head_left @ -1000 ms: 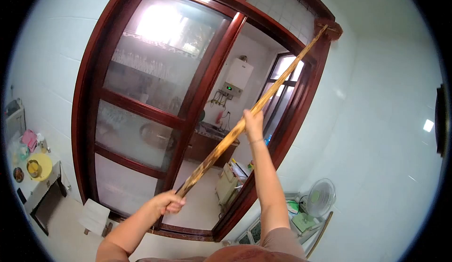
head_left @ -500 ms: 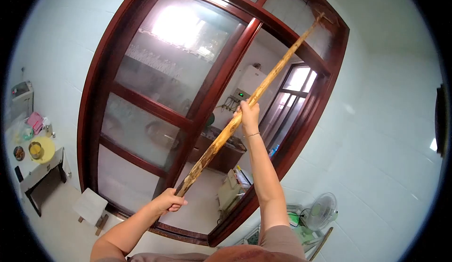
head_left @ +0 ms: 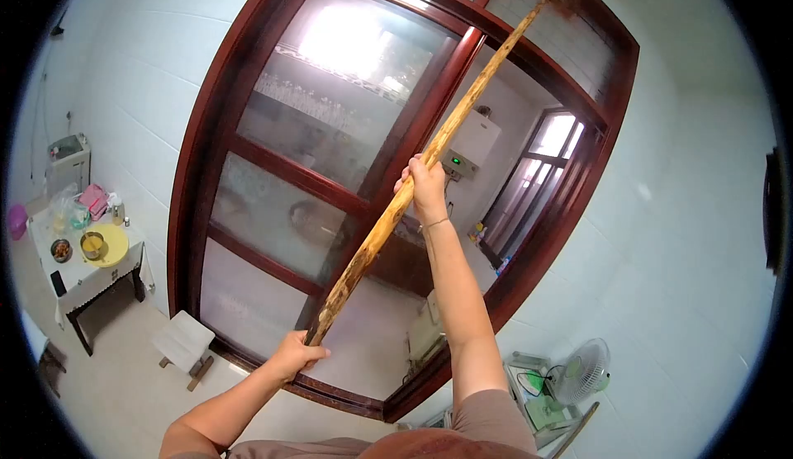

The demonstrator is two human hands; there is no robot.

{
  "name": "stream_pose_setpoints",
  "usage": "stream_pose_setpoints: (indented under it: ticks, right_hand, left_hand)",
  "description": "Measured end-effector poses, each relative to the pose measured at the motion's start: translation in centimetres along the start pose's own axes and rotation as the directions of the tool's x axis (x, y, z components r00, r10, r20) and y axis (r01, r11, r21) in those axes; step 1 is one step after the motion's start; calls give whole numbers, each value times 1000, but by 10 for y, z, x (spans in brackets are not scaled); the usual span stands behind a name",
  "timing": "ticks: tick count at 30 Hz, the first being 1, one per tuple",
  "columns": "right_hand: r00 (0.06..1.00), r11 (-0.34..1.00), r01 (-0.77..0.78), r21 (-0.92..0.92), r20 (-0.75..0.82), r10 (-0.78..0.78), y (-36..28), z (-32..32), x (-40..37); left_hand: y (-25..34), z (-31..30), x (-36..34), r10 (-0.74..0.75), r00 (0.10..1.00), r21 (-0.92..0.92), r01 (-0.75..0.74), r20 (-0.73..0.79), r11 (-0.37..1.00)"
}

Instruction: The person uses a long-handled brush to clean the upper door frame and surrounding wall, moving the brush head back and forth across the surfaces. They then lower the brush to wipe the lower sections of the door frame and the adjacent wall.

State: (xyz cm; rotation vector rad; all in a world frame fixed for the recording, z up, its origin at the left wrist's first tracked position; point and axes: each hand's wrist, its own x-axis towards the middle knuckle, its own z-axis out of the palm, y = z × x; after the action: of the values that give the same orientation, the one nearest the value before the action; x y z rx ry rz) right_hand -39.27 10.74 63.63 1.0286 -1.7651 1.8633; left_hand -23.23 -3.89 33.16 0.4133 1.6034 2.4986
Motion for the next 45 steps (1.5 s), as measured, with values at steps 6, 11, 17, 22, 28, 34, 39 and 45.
stream_pose_setpoints:
  ticks: [6, 11, 17, 22, 28, 34, 39, 45]
  right_hand:
    - [997, 996, -75, -56, 23, 76, 5, 42, -78]
    - [983, 985, -170, -16, 66, 170, 18, 92, -159]
    - [952, 953, -301, -25, 57, 302, 34, 134, -244]
    - [937, 940, -341, -10, 76, 341, 40, 152, -274]
    - [985, 987, -158, -28, 66, 160, 31, 126, -190]
    - [987, 988, -73, -133, 130, 91, -12, 51, -53]
    - [994, 972, -89, -216, 37, 99, -55, 8, 8]
    - [991, 993, -44, -114, 119, 57, -21, -9, -58]
  left_hand:
    - [-35, -17, -79, -137, 990, -50, 138, 21, 989]
    - [-75, -62, -163, -305, 952, -79, 307, 41, 948]
    - [-94, -95, -248, -412, 911, 17, 411, 6, 911]
    - [-111, -110, -281, -512, 855, 19, 515, -83, 857]
    - [-86, -90, -199, -374, 922, 77, 382, -101, 921]
    - [-12, -15, -76, -216, 974, 13, 217, -64, 976]
    - [23, 35, -24, -214, 977, -52, 214, 9, 975]
    - [-32, 35, -50, -256, 965, 27, 255, 51, 967]
